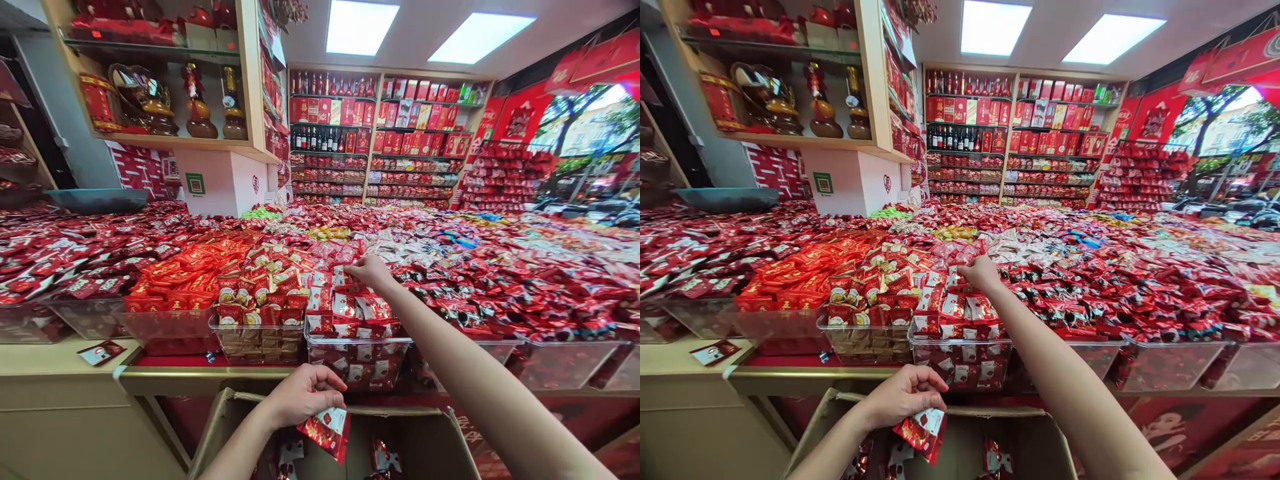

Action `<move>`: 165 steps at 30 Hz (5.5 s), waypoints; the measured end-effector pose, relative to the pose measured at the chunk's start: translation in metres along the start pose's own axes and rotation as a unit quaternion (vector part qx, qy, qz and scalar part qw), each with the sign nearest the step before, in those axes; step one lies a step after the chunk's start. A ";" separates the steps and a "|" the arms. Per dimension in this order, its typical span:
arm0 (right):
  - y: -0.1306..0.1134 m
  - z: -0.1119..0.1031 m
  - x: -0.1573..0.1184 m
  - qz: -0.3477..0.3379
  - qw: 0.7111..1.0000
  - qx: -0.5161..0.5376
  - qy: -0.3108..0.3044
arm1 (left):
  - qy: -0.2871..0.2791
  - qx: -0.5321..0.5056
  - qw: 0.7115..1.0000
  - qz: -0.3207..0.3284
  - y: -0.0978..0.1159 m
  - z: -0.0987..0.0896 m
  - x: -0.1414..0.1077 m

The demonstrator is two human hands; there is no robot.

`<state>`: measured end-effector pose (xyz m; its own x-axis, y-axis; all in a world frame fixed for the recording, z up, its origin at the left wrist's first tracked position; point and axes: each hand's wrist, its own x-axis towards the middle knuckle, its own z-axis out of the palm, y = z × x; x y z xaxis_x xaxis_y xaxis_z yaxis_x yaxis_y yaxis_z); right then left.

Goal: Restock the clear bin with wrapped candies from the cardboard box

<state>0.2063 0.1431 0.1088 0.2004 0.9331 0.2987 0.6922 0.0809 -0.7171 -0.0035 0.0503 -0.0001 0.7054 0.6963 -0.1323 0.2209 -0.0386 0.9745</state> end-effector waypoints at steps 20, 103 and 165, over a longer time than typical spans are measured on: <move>0.004 0.006 -0.181 -0.190 0.979 -0.011 0.077 | 0.081 0.042 0.995 0.050 -0.002 0.004 0.002; 0.055 0.021 -0.215 0.076 0.918 0.386 0.054 | -0.027 -0.015 0.998 0.047 0.003 0.007 0.000; -0.006 -0.043 -0.027 -0.116 0.909 -0.311 -0.254 | 0.013 -0.015 0.999 0.044 -0.001 0.004 -0.002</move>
<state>0.2268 0.1022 0.1321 -0.2379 0.9703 -0.0448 0.9642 0.2304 -0.1310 -0.0022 0.0457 -0.0019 0.7036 0.7094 -0.0414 0.1379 -0.0791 0.9873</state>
